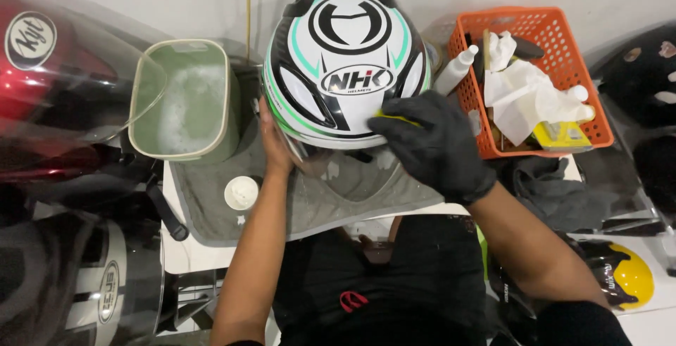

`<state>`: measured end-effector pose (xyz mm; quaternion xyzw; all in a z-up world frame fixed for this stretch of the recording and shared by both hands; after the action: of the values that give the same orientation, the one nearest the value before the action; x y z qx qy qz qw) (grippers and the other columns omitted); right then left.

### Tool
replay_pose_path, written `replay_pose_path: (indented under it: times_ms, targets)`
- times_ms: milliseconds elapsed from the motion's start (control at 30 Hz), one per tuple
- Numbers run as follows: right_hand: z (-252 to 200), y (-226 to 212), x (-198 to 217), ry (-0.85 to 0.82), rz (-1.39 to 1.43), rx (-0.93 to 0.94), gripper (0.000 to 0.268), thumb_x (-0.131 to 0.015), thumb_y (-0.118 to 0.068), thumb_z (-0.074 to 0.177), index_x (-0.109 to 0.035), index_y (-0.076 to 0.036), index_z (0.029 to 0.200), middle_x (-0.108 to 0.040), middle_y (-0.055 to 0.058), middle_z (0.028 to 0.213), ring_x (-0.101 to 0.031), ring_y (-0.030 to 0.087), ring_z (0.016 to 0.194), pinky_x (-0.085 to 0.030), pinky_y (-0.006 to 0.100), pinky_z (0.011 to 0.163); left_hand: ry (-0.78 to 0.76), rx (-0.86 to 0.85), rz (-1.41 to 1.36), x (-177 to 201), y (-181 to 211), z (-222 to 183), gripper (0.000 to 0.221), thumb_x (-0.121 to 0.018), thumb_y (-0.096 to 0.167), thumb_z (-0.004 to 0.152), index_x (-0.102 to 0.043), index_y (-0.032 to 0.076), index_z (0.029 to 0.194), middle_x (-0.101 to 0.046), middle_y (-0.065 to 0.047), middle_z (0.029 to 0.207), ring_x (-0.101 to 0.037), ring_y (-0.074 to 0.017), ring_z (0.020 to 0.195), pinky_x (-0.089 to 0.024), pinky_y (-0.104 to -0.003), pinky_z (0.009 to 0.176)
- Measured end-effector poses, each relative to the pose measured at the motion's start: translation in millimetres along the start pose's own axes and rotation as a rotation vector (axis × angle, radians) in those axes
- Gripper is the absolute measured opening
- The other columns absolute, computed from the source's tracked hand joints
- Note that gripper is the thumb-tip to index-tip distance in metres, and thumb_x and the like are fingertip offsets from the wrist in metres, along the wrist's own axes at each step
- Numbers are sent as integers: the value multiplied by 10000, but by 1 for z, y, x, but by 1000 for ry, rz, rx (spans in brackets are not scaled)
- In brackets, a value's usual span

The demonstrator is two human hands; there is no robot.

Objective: The person cleans a white motorcycle helmet with green and black graphics using a yellow cloth. They wipe the visor and the exterior shell, rotating the helmet to access different areas. The person also uses a small white container, likely containing a cleaning solution, to apply liquid to the cloth before wiping.

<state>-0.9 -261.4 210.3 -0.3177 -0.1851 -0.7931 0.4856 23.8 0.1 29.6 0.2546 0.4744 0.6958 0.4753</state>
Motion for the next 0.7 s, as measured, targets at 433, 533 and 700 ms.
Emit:
replay_pose_path:
  times_ms: [433, 533, 700]
  targets:
    - [10, -15, 2, -75, -125, 172, 154, -728, -208, 957, -758, -210, 1108, -694, 114, 1155, -668, 346, 907, -534, 451, 723, 60, 63, -291, 21, -83, 1, 620, -336, 499, 1082, -377, 100, 1555, -439, -175, 1539, -389, -288, 1455, -220, -495, 1263]
    - [21, -24, 2, -99, -141, 101, 91, -756, -210, 961, -772, -173, 1042, -721, 130, 1071, -673, 367, 855, -528, 443, 641, 50, 62, -308, 13, -54, 0, 621, -334, 478, 1073, -371, 98, 1563, -439, -173, 1555, -397, -288, 1459, -236, -482, 1262]
    - [75, -50, -37, -224, -176, 361, 20, -682, -232, 942, -685, -238, 961, -669, 38, 1000, -634, 316, 799, -496, 451, 597, -7, 86, -350, 18, -82, 2, 667, -360, 540, 1062, -360, 106, 1568, -433, -170, 1543, -400, -310, 1446, -268, -510, 1243]
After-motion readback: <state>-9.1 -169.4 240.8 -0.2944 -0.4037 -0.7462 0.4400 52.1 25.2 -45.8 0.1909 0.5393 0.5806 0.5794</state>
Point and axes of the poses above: each hand's wrist, its own z-axis towards the middle knuckle, its own x-axis out of the back of the hand, y = z × x, the point moved 3 cm from there along z, towards the middle knuckle
